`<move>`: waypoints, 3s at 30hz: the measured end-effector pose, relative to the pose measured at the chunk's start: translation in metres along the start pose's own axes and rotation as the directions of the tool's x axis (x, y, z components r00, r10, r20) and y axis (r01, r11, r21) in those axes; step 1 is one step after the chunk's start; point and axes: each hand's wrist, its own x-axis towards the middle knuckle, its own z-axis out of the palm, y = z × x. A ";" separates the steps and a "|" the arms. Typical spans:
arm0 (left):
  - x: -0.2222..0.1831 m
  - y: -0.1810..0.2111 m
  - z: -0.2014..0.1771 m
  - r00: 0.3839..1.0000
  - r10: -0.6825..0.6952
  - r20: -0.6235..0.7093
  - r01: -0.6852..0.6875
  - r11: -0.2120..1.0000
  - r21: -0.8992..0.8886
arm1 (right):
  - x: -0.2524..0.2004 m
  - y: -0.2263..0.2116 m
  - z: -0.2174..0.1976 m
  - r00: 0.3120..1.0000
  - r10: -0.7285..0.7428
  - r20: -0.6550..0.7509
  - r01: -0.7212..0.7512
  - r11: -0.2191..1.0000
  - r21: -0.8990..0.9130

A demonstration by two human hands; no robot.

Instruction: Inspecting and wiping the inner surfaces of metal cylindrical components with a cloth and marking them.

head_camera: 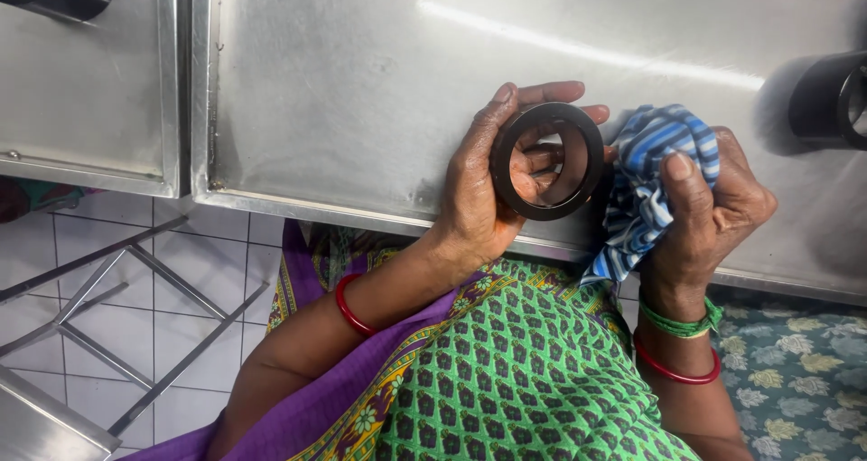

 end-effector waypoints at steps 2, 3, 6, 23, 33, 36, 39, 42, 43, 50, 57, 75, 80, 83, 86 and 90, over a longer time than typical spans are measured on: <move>0.001 -0.003 -0.003 1.000 0.014 0.009 -0.014 1.000 0.015 | 0.000 -0.002 0.000 1.000 -0.018 0.006 0.018 1.000 -0.008; 0.002 -0.003 -0.004 1.000 -0.001 -0.006 0.001 1.000 -0.005 | 0.000 -0.004 0.001 0.998 -0.050 0.038 0.051 0.998 -0.035; 0.002 -0.001 -0.003 0.999 -0.030 -0.018 0.030 0.999 -0.029 | 0.005 -0.026 0.010 0.989 -0.104 0.107 0.111 0.992 -0.066; -0.007 0.008 -0.005 0.984 -0.177 0.008 0.177 0.984 0.012 | 0.009 -0.042 0.008 0.918 -0.210 0.338 0.287 0.937 -0.199; 0.000 -0.004 -0.003 0.993 -0.118 -0.013 0.117 0.960 0.254 | 0.014 -0.066 0.009 0.804 -0.066 0.590 0.177 0.975 -0.132; -0.001 -0.006 -0.003 0.998 -0.054 0.020 0.043 0.928 0.370 | 0.017 -0.070 0.008 0.791 -0.014 0.612 0.150 0.974 -0.172; -0.003 -0.005 -0.002 0.998 -0.008 0.058 -0.021 0.876 0.482 | 0.015 -0.072 0.009 0.785 0.020 0.619 0.138 0.969 -0.206; -0.003 -0.005 -0.002 0.997 0.002 0.077 -0.043 0.847 0.531 | 0.014 -0.073 0.010 0.790 0.023 0.613 0.146 0.964 -0.224; -0.002 -0.003 -0.002 0.997 0.003 0.076 -0.045 0.831 0.555 | 0.015 -0.073 0.011 0.792 0.012 0.610 0.160 0.961 -0.227; 0.000 -0.002 -0.004 0.998 -0.042 0.050 0.012 0.872 0.490 | 0.020 -0.074 0.015 0.782 0.013 0.623 0.187 0.949 -0.253; -0.001 -0.002 -0.008 0.996 -0.045 0.071 0.012 0.914 0.406 | 0.017 -0.071 0.018 0.798 0.034 0.601 0.127 0.966 -0.224; -0.016 0.019 0.005 0.961 0.257 0.102 -0.255 0.966 -0.033 | 0.018 -0.066 0.053 0.886 0.351 0.304 -0.171 0.856 -0.489; -0.017 0.025 0.015 0.987 0.139 0.085 -0.154 0.966 0.207 | 0.035 -0.056 0.033 0.922 0.009 0.387 0.197 0.851 -0.488; -0.012 0.022 0.009 0.988 -0.144 0.047 0.130 0.965 0.228 | 0.047 -0.064 0.021 0.838 -0.273 0.472 0.502 0.725 -0.472; -0.008 0.020 0.007 0.975 -0.219 -0.049 0.224 0.963 0.149 | 0.047 -0.056 0.007 0.868 -0.185 0.461 0.395 0.819 -0.415; -0.005 0.025 0.013 0.984 -0.176 -0.012 0.176 0.977 0.123 | 0.035 -0.034 -0.010 0.901 0.275 0.336 -0.199 0.949 -0.244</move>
